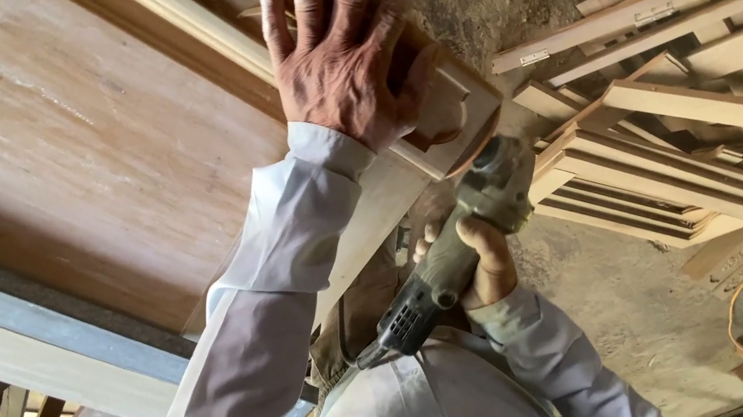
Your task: Sanding a decorative wooden door panel with an electric sander and checking for flatness with a straight edge.
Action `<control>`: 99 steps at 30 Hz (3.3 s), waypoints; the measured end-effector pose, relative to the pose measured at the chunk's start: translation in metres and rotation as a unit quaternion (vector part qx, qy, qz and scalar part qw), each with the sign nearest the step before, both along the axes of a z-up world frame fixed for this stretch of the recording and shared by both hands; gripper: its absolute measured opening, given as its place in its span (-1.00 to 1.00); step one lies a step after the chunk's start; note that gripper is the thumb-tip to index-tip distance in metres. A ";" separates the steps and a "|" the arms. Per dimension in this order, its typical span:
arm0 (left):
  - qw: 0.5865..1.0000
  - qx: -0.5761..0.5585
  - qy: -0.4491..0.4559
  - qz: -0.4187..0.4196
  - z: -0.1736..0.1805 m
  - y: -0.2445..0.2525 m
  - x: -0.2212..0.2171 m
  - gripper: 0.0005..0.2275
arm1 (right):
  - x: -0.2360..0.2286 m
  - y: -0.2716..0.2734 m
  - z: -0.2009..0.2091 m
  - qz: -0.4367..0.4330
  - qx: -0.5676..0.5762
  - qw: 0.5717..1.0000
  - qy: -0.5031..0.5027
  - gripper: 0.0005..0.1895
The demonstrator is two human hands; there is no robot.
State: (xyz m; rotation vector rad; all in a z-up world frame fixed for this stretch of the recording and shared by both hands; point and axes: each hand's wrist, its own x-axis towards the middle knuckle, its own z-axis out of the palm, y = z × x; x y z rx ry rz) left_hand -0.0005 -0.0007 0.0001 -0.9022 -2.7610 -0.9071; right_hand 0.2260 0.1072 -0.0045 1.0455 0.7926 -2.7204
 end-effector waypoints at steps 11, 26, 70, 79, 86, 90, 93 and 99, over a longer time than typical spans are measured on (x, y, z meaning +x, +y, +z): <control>0.999 0.005 0.032 0.003 0.002 -0.001 -0.002 -0.64 | 0.004 0.031 -0.037 0.013 -0.061 0.992 -0.109 -0.65; 0.999 0.005 0.033 -0.009 0.002 -0.002 -0.002 -0.62 | -0.001 0.021 -0.051 -0.018 -0.035 0.994 -0.097 -0.75; 0.985 -0.155 -0.078 -0.010 -0.018 0.008 -0.006 -0.44 | 0.039 -0.019 -0.011 -0.025 0.008 0.992 -0.119 -0.65; 0.993 -0.089 -0.074 -0.013 -0.016 0.007 0.000 -0.46 | 0.038 -0.005 -0.014 0.008 0.035 0.990 -0.137 -0.73; 0.998 -0.051 -0.038 0.013 -0.017 0.007 0.003 -0.52 | 0.029 0.005 -0.014 0.007 0.037 0.993 -0.116 -0.70; 0.996 -0.077 -0.043 0.009 -0.016 0.007 0.003 -0.47 | 0.021 0.015 -0.014 0.023 0.047 0.994 -0.097 -0.70; 0.999 -0.032 -0.008 0.019 -0.014 0.005 0.003 -0.55 | 0.017 0.022 -0.016 0.027 0.052 0.994 -0.096 -0.68; 0.997 -0.064 -0.032 -0.013 -0.015 0.002 0.002 -0.49 | 0.019 0.032 -0.034 0.027 0.020 0.994 -0.104 -0.68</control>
